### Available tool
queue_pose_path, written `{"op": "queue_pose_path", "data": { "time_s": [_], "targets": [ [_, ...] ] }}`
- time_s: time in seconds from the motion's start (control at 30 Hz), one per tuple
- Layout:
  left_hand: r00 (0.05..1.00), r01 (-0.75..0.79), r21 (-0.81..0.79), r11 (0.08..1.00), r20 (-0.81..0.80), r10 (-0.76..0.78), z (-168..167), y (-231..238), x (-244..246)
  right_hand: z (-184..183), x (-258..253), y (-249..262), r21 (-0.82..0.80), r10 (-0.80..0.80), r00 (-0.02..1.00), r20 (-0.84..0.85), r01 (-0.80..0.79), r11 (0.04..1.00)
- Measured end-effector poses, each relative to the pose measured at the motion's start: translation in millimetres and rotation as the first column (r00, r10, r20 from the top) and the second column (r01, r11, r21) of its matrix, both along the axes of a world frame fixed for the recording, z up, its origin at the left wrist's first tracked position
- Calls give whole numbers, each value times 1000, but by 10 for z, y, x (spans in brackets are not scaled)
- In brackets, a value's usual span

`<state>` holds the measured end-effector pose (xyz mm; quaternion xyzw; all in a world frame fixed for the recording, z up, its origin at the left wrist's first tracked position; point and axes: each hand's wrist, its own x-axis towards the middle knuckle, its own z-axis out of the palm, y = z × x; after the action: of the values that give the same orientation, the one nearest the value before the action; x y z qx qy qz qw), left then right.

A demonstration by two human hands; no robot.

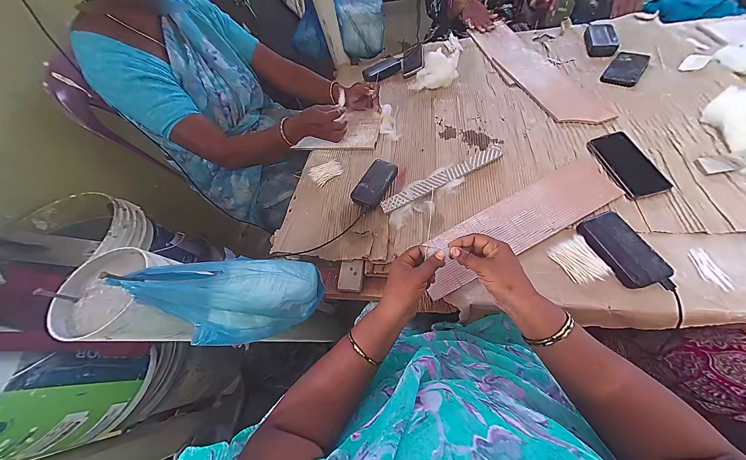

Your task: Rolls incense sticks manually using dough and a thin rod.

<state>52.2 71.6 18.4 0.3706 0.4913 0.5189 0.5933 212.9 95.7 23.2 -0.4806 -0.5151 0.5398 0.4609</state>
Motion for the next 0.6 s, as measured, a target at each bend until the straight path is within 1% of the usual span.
{"op": "queue_pose_path", "data": {
  "time_s": [0.1, 0.2, 0.27, 0.33, 0.37, 0.43, 0.5, 0.6],
  "targets": [
    [1000, 9, 3, 1000, -19, -9, -15, 25, 8, -23, 43, 33, 25, -42, 999, 0, 42, 999],
    [999, 16, -5, 1000, -31, -16, -20, 46, 23, -25, 54, 52, 10, 18, 1000, 6, -18, 1000],
    [999, 22, 9, 1000, -30, -22, -35, 52, 26, -40, 39, 61, -1, 21, 1000, 11, -21, 1000],
    [997, 34, 21, 999, -68, -33, -54, 58, 5, -61, 38, 77, -10, 7, 1000, 27, -7, 1000],
    [993, 30, 17, 999, -112, -28, -63, 63, -14, -74, 44, 88, -13, 6, 999, 44, -5, 1000],
    [976, 29, 0, 1000, -216, -28, -102, 81, -75, -108, 53, 113, -12, 8, 993, 121, -7, 1000],
    [936, 58, -49, 997, -343, -71, -158, 84, -161, -184, 61, 133, 30, 19, 960, 279, -29, 999],
    [820, 121, -149, 981, -542, -184, -283, 54, -294, -327, 53, 118, 166, 3, 820, 572, -119, 979]
  ]
}}
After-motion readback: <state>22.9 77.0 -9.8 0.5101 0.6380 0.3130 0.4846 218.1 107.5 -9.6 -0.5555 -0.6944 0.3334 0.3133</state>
